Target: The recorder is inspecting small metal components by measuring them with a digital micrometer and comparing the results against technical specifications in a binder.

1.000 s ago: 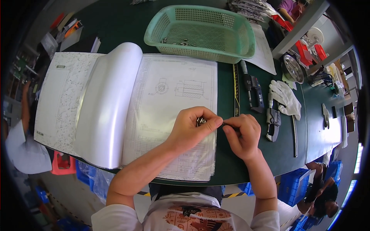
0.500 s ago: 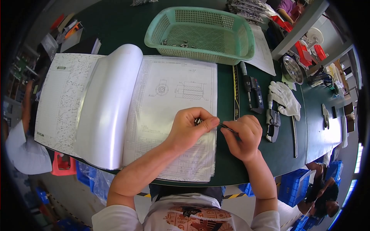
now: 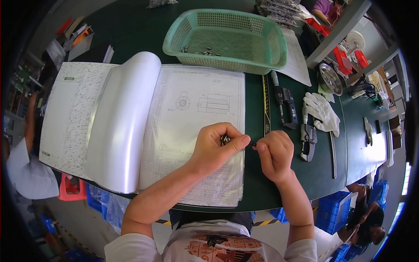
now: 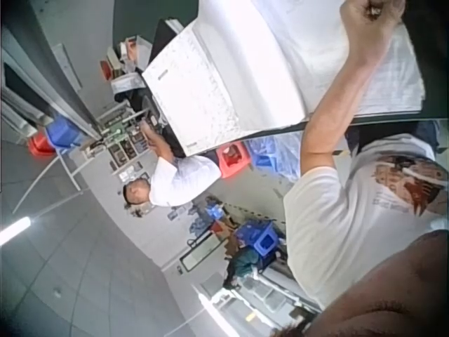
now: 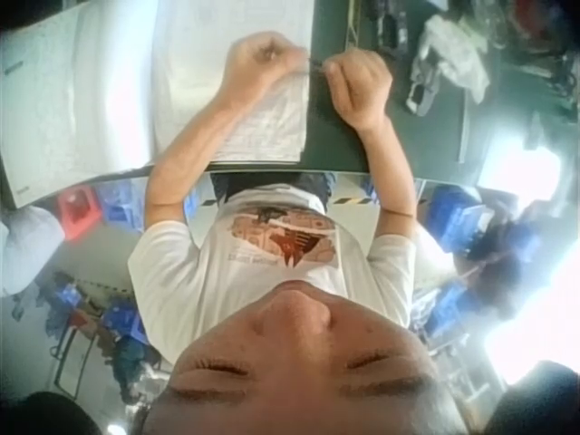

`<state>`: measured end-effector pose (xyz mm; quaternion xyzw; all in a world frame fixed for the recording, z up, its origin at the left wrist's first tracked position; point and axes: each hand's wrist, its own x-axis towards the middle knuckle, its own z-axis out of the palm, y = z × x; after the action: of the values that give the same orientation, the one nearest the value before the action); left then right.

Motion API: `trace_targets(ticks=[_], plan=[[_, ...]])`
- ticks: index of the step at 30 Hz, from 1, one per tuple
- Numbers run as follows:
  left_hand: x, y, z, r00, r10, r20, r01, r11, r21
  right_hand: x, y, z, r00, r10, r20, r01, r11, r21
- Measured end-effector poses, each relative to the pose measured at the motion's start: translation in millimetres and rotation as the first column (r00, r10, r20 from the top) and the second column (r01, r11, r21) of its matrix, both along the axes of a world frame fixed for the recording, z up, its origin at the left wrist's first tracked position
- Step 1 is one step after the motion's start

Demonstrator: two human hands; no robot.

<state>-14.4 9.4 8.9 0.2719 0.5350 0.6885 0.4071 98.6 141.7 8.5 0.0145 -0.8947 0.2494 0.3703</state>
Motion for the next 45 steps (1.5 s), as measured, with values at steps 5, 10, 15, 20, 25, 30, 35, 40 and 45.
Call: trace_targets(ticks=[5, 10, 15, 20, 25, 30, 35, 40, 45], plan=[[-1, 1, -1, 0.999, 0.028, 0.024, -0.029, 1.0, 0.01, 0, -11, 7, 0.995, -0.082, 0.053, 0.091, 0.979, -0.183], [0, 1, -1, 0.999, 0.047, 0.012, -0.048, 0.999, 0.014, -1, 0, -4, 0.999, -0.001, 0.032, 0.003, 0.999, -0.042], [-2, 1, -5, 0.997, 0.068, 0.032, -0.069, 0.998, 0.005, -2, -12, 2, 0.996, -0.058, 0.073, 0.074, 0.964, -0.255], [-1, 2, -3, 0.996, 0.087, -0.003, -0.087, 0.996, 0.008, -2, -5, -3, 0.998, 0.013, 0.054, -0.005, 0.99, -0.143], [-1, 3, -3, 0.993, 0.115, 0.008, -0.116, 0.993, 0.021, -1, -8, -4, 0.999, -0.012, 0.05, 0.023, 0.973, -0.23], [0, 3, -6, 0.994, 0.108, 0.006, -0.108, 0.994, 0.019, -4, -9, -2, 0.997, 0.031, 0.073, -0.015, 0.976, -0.218], [1, 4, -8, 0.993, 0.119, -0.015, -0.119, 0.993, 0.022, 1, -4, -10, 0.989, 0.048, 0.14, -0.012, 0.969, -0.245], [-2, 2, -6, 0.998, 0.066, 0.013, -0.065, 0.998, -0.013, -3, -7, -5, 0.996, 0.057, 0.071, -0.038, 0.97, -0.239], [0, 3, -5, 0.997, 0.063, 0.037, -0.064, 0.998, 0.022, -1, -6, -9, 0.986, 0.087, 0.145, -0.046, 0.962, -0.269]])
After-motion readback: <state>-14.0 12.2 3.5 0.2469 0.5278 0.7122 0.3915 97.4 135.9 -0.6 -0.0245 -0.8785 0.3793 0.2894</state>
